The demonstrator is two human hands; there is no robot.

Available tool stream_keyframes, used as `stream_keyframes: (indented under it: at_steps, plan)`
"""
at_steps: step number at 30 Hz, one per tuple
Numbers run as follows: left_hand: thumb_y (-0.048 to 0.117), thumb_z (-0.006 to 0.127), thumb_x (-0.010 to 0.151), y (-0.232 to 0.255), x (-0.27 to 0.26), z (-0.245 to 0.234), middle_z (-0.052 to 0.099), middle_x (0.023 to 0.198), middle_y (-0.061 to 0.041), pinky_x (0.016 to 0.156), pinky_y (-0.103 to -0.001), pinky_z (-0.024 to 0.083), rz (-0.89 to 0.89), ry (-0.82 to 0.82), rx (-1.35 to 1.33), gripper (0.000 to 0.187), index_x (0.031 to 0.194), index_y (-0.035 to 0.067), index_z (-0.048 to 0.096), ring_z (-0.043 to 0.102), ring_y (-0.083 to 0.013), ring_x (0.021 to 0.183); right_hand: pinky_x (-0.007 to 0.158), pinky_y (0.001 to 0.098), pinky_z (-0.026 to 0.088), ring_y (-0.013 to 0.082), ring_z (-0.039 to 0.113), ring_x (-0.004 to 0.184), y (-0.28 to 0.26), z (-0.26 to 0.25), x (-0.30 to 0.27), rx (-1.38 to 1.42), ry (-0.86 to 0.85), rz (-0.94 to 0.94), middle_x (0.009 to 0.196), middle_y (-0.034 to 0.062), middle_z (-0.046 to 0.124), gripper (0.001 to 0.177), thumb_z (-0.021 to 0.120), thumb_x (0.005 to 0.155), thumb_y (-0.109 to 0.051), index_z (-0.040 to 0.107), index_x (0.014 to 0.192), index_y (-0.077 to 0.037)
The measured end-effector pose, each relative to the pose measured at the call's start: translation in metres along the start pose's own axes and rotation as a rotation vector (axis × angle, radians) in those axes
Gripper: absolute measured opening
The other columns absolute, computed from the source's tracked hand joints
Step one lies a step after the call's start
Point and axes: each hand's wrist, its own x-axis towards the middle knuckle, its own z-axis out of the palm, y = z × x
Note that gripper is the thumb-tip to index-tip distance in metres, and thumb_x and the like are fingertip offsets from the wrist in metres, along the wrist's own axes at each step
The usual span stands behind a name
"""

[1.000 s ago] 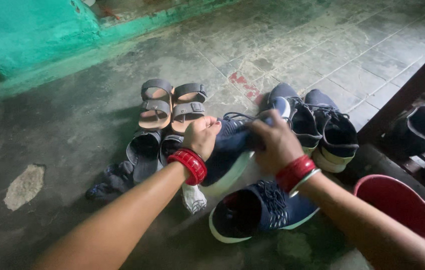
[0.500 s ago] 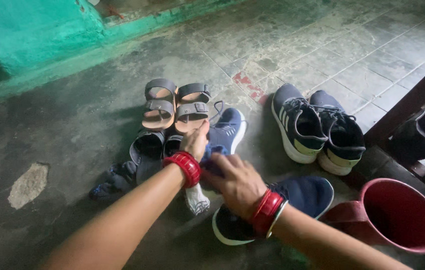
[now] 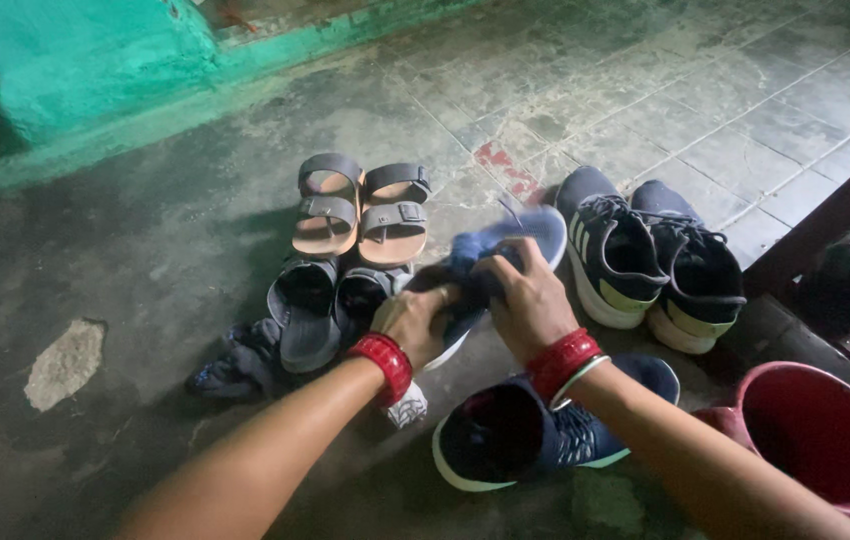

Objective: The person wipes a pair of blue sneakers with a cloth, dipping the cloth into a pink bucket of water as needed. After cleaning, the person places the sneakers on a wooden shoe rack.

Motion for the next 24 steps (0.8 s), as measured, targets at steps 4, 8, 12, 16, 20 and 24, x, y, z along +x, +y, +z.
stream_keyframes:
  at_steps: [4, 8, 12, 16, 20, 24]
  plan:
    - [0.003, 0.06, 0.075, 0.001, -0.019, 0.004, 0.073, 0.104, -0.019, 0.087, -0.047, 0.056, 0.161, -0.17, 0.165, 0.058, 0.126, 0.025, 0.073, 0.071, -0.0374, 0.094, 0.091, 0.0471, 0.055, 0.0418, 0.065, 0.104, 0.022, 0.021, 0.0, -0.021, 0.074, 0.136, 0.12, 0.0218, 0.058, 0.037, 0.069, 0.074, 0.004, 0.072, 0.108, -0.009]
    - [0.011, 0.071, 0.068, 0.0, -0.021, 0.032, 0.075, 0.1, -0.02, 0.086, -0.043, 0.057, 0.205, -0.078, 0.021, 0.043, 0.11, 0.009, 0.075, 0.072, -0.0363, 0.096, 0.092, 0.048, 0.054, 0.0436, 0.063, 0.102, 0.043, 0.043, -0.018, -0.059, -0.169, 0.177, 0.118, 0.0231, 0.057, 0.045, 0.068, 0.07, 0.005, 0.073, 0.111, -0.012]
    - [0.041, 0.069, 0.081, -0.004, 0.006, 0.076, 0.081, 0.098, -0.015, 0.085, -0.038, 0.058, -0.708, -0.128, -0.928, 0.05, 0.111, 0.002, 0.078, 0.076, -0.0261, 0.091, 0.091, 0.0485, 0.053, 0.0456, 0.063, 0.102, 0.05, 0.047, -0.04, 0.023, -0.255, 0.206, 0.118, 0.0236, 0.056, 0.052, 0.069, 0.063, 0.005, 0.073, 0.113, -0.011]
    - [0.066, 0.05, 0.095, -0.012, 0.029, 0.107, 0.068, 0.116, -0.02, 0.094, -0.04, 0.051, -1.035, 0.085, -1.298, 0.074, 0.126, 0.001, 0.064, 0.067, -0.0303, 0.105, 0.092, 0.0467, 0.054, 0.0431, 0.063, 0.107, 0.043, 0.037, -0.049, 0.069, -0.244, 0.133, 0.121, 0.0179, 0.059, 0.047, 0.066, 0.059, 0.008, 0.074, 0.1, -0.013]
    - [0.069, 0.04, 0.099, -0.011, 0.03, 0.121, 0.072, 0.112, -0.032, 0.095, -0.049, 0.053, -1.108, 0.067, -0.627, 0.086, 0.113, -0.01, 0.072, 0.071, -0.0438, 0.108, 0.094, 0.0455, 0.053, 0.0408, 0.061, 0.11, 0.035, 0.024, -0.053, 0.085, -0.242, 0.122, 0.121, 0.015, 0.06, 0.04, 0.068, 0.062, 0.005, 0.073, 0.097, -0.013]
    - [0.059, 0.047, 0.097, -0.008, 0.032, 0.115, 0.071, 0.112, -0.031, 0.095, -0.05, 0.053, -1.049, 0.155, -0.58, 0.069, 0.112, -0.004, 0.072, 0.069, -0.0465, 0.108, 0.094, 0.0445, 0.053, 0.0412, 0.06, 0.109, 0.035, 0.016, -0.054, 0.109, -0.213, 0.098, 0.118, 0.0182, 0.058, 0.039, 0.076, 0.055, -0.003, 0.071, 0.093, -0.008]
